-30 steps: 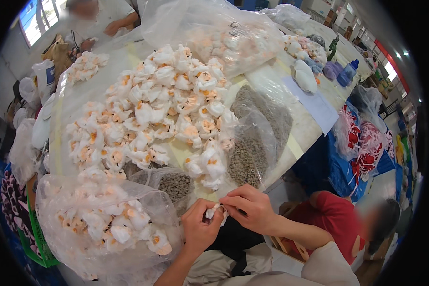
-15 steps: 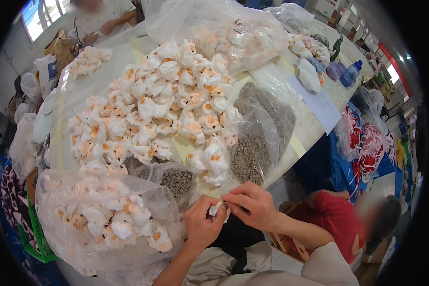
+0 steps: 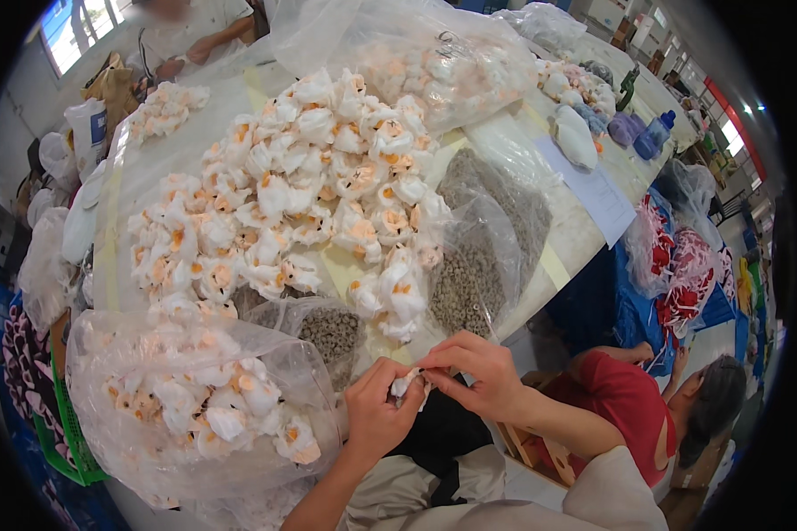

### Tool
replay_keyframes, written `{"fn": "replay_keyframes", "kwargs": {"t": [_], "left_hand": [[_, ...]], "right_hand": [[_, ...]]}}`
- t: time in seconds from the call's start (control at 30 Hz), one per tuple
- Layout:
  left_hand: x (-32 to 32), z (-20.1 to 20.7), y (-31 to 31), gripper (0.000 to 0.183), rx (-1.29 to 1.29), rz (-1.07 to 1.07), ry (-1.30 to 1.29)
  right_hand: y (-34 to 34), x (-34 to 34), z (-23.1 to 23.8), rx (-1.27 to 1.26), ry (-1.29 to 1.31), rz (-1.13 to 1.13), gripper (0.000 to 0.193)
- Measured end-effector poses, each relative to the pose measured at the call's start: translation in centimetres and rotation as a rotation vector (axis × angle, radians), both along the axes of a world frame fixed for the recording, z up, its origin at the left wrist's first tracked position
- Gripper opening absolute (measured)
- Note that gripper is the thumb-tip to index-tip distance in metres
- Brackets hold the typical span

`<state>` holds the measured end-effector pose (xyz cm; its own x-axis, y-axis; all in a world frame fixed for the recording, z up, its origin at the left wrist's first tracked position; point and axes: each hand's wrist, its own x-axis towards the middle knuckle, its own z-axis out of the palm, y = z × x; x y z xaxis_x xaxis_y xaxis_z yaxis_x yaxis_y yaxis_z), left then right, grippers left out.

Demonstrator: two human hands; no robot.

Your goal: The person repeatedly picks up small white plush toys, opens them, and inserts small gray pellets from a nearby bag. The person then closes each toy and places it back on the table. The process is repeated continuously throughout the clip.

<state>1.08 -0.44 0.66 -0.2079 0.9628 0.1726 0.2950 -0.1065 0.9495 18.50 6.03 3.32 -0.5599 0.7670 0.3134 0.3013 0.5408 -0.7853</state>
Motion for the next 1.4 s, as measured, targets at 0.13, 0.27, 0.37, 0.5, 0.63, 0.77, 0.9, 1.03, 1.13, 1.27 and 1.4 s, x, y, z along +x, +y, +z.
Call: {"fn": "replay_keyframes", "kwargs": {"t": [0.13,0.27,0.37,0.5,0.63,0.77,0.9,1.03,1.13,1.27,1.4], "left_hand": [[-0.1,0.2,0.0,0.011,-0.014,-0.011,0.021],[-0.1,0.2,0.0,0.010,0.004,-0.023,0.012],[-0.2,0.2,-0.1,0.009,-0.026,-0.033,0.009],[-0.3,0.5,-0.1,0.009,-0.044,-0.038,0.013],[-0.2,0.2,0.0,0.010,-0.030,-0.045,0.038],[-0.2,-0.4,0.1,0.010,-0.011,-0.046,0.079],[-0.2,-0.4,0.1,0.010,-0.015,-0.039,0.082],[-0.2,-0.4,0.2,0.011,-0.019,-0.041,0.086],[-0.2,-0.4,0.4,0.011,-0.019,-0.046,0.077],[-0.4,-0.8,0.4,0.011,0.014,-0.043,0.105],[-0.2,-0.7,0.3,0.008,0.001,-0.025,0.028]], "right_hand": [[0.1,0.1,0.7,-0.062,-0.018,0.023,0.020],[0.0,0.5,0.2,-0.317,0.096,0.048,0.017],[0.1,0.3,-0.6,-0.716,0.339,0.047,0.015],[0.7,0.3,0.0,-0.570,0.156,0.078,0.014],[0.7,-0.1,1.4,-0.076,-0.105,0.088,0.013],[0.9,-0.6,1.9,0.067,-0.220,0.139,0.015],[1.5,-0.7,1.9,0.062,-0.235,0.188,0.014],[1.6,-0.9,1.5,0.070,-0.248,0.211,0.014],[1.4,-1.2,1.1,0.094,-0.278,0.219,0.014],[1.7,-1.2,0.8,0.052,-0.261,0.213,0.014],[1.3,-0.7,0.6,-0.079,-0.143,0.150,0.013]]}}
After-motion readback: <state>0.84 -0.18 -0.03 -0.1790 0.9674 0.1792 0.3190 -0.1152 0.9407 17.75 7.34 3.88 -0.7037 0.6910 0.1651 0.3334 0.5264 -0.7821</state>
